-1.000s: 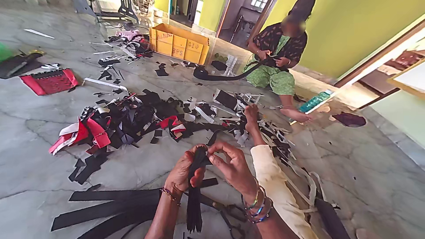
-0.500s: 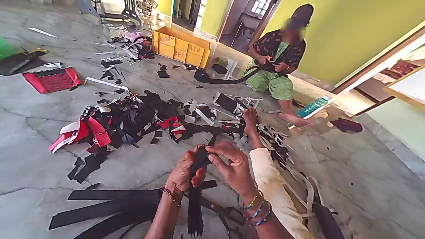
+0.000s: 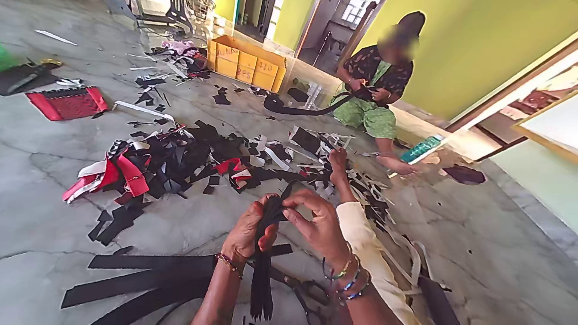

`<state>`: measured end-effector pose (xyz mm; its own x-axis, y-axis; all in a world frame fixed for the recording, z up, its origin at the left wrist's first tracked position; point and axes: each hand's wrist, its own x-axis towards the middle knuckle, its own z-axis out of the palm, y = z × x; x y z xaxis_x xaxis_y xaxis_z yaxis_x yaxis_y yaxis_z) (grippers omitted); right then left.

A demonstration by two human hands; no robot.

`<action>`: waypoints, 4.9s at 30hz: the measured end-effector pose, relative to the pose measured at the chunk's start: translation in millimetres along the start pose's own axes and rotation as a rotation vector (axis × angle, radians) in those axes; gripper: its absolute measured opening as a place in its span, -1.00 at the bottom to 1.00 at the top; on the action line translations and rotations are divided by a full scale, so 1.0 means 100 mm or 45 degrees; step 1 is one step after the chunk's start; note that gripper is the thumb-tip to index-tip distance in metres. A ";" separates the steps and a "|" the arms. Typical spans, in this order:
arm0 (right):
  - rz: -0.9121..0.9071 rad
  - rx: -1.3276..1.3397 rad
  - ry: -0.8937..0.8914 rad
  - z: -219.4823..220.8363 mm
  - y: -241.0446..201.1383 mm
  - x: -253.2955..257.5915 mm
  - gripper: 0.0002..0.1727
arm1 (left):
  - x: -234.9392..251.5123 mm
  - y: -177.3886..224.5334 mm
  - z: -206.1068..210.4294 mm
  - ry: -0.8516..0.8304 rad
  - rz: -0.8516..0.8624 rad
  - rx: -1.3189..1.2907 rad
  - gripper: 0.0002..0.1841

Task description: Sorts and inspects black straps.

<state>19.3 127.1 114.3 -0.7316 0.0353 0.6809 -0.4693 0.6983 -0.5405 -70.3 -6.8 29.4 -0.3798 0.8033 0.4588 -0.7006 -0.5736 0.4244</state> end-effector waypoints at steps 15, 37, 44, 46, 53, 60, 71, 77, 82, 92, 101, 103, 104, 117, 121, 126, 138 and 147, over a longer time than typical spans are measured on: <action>-0.193 -0.103 -0.192 -0.25 0.01 0.13 -0.85 | 0.03 -0.04 0.02 -0.075 -0.065 -0.009 -0.56; -0.246 -0.045 -0.010 -0.10 0.00 0.03 -0.88 | 0.02 0.00 0.05 -0.090 0.016 -0.043 -0.57; -0.246 -0.071 -0.024 -0.09 -0.01 0.04 -0.85 | 0.02 0.00 0.05 -0.097 0.015 -0.057 -0.57; -0.254 -0.081 -0.035 -0.09 0.00 0.04 -0.84 | 0.02 0.00 0.05 -0.089 0.018 -0.049 -0.57; -0.245 -0.052 0.010 -0.09 0.02 0.01 -0.87 | 0.03 -0.02 0.06 -0.067 0.029 -0.054 -0.55; -0.266 -0.134 -0.053 -0.13 0.02 0.03 -0.90 | 0.03 -0.01 0.04 -0.091 0.007 -0.072 -0.56; -0.380 -0.335 -0.178 -0.21 0.03 0.04 -0.81 | 0.06 -0.06 0.08 -0.114 -0.037 -0.041 -0.57; -0.378 -0.317 -0.174 -0.20 0.01 0.04 -0.81 | 0.05 -0.06 0.07 -0.137 -0.050 -0.061 -0.59; -0.376 -0.298 -0.159 -0.21 0.01 0.03 -0.79 | 0.07 -0.06 0.07 -0.144 -0.045 -0.041 -0.62; -0.377 -0.292 -0.147 -0.19 -0.01 0.02 -0.83 | 0.06 -0.05 0.07 -0.141 -0.034 -0.044 -0.64; -0.278 -0.129 -0.111 -0.21 0.00 0.03 -0.81 | 0.05 -0.04 0.07 -0.155 -0.025 -0.015 -0.67; -0.201 -0.057 -0.034 -0.25 0.00 0.04 -0.79 | 0.05 -0.04 0.06 -0.169 -0.023 -0.040 -0.66; -0.155 -0.013 0.023 -0.27 -0.01 0.03 -0.77 | 0.05 -0.04 0.07 -0.164 -0.021 -0.049 -0.65; 0.082 0.192 -0.052 -0.06 -0.10 -0.32 -0.15 | 0.02 -0.03 0.07 -0.162 0.002 -0.056 -0.60; 0.031 0.172 -0.158 -0.03 -0.07 -0.29 -0.04 | 0.03 -0.04 0.09 -0.164 0.007 -0.050 -0.59; 0.084 0.250 -0.091 -0.01 -0.04 -0.27 0.01 | 0.02 -0.02 0.08 -0.212 0.005 -0.076 -0.57; 0.036 0.134 -0.096 0.03 -0.06 -0.21 0.07 | 0.01 -0.03 0.08 -0.257 0.007 -0.112 -0.55; -0.070 -0.004 -0.120 0.07 -0.05 -0.23 0.05 | 0.01 -0.04 0.07 -0.267 0.012 -0.084 -0.59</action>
<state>35.0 117.6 98.4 -0.7481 -0.0703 0.6599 -0.5086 0.6996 -0.5020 -63.6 -4.3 33.3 -0.2572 0.7428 0.6181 -0.7380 -0.5639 0.3705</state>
